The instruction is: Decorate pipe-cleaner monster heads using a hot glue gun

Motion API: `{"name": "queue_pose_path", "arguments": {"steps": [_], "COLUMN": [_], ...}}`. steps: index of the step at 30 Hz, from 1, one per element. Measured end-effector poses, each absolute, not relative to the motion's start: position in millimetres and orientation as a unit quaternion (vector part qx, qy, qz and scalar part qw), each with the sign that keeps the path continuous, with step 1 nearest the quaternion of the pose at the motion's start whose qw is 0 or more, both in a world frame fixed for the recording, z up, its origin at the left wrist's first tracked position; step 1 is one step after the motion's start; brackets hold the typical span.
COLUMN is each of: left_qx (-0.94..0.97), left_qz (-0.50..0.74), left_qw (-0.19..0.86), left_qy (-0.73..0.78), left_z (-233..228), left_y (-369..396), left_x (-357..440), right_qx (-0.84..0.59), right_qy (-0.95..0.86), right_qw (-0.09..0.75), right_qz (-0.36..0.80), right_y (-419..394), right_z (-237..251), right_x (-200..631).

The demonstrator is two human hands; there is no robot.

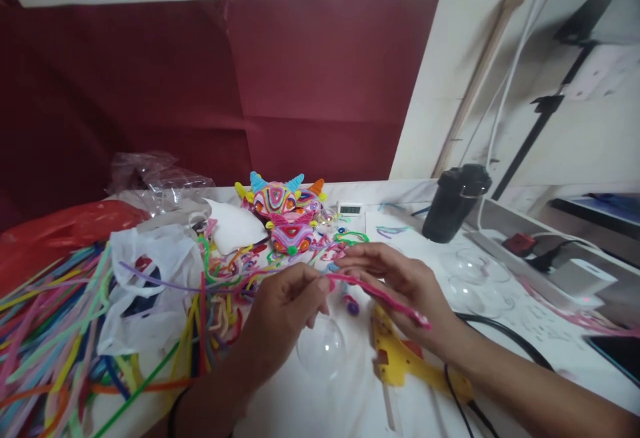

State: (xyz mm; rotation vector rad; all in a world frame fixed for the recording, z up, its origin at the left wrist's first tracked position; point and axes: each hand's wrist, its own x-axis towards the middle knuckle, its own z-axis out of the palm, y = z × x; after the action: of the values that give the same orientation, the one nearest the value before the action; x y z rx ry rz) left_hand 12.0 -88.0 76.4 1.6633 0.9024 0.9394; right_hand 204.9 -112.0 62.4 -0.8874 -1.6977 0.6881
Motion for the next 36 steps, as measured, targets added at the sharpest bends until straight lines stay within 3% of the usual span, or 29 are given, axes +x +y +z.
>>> {"name": "queue_pose_path", "arguments": {"steps": [4,7,10,16,24,26,28,31,36], "left_qx": [0.727,0.748,0.750,0.742,0.749,0.751,0.742,0.715,0.700], "left_qz": [0.401,0.403,0.395,0.386,0.373,0.379,0.398,0.430,0.418], "left_qw": [0.395,0.352,0.365,0.425,0.409,0.394,0.382,0.376,0.380], "left_qy": [0.392,0.393,0.386,0.346,0.365,0.370,0.380,0.404,0.437], "left_z": [83.0,83.8,81.0,73.0,76.9,76.6,76.3,77.2,76.6], "left_y": [-91.1,-92.2,-90.9,-83.9,-89.5,-90.4,-90.3,-90.2,-88.5], "left_x": [9.4,8.5,7.8,5.7,12.9,14.5,15.9,18.1,20.4], "right_qx": [-0.383,-0.381,-0.386,-0.439,-0.433,-0.426,-0.478,-0.575,-0.630], "right_qy": [-0.587,-0.578,-0.571,-0.600,-0.662,-0.708,-0.734,-0.737,-0.754], "right_qw": [0.477,0.406,0.395,0.409,0.405,0.415,0.426,0.350,0.185], "right_qz": [0.531,0.597,0.607,0.529,0.459,0.381,0.229,0.067,0.014], "right_y": [-104.2,-107.3,-112.5,-116.7,-121.2,-128.1,-141.6,-175.2,-239.9], "right_z": [77.4,86.9,90.5,94.9,94.6,98.0,100.9,91.8,33.0], "right_x": [204.9,204.4,204.0,204.7,203.4,210.9,223.9,245.2,256.9]}}
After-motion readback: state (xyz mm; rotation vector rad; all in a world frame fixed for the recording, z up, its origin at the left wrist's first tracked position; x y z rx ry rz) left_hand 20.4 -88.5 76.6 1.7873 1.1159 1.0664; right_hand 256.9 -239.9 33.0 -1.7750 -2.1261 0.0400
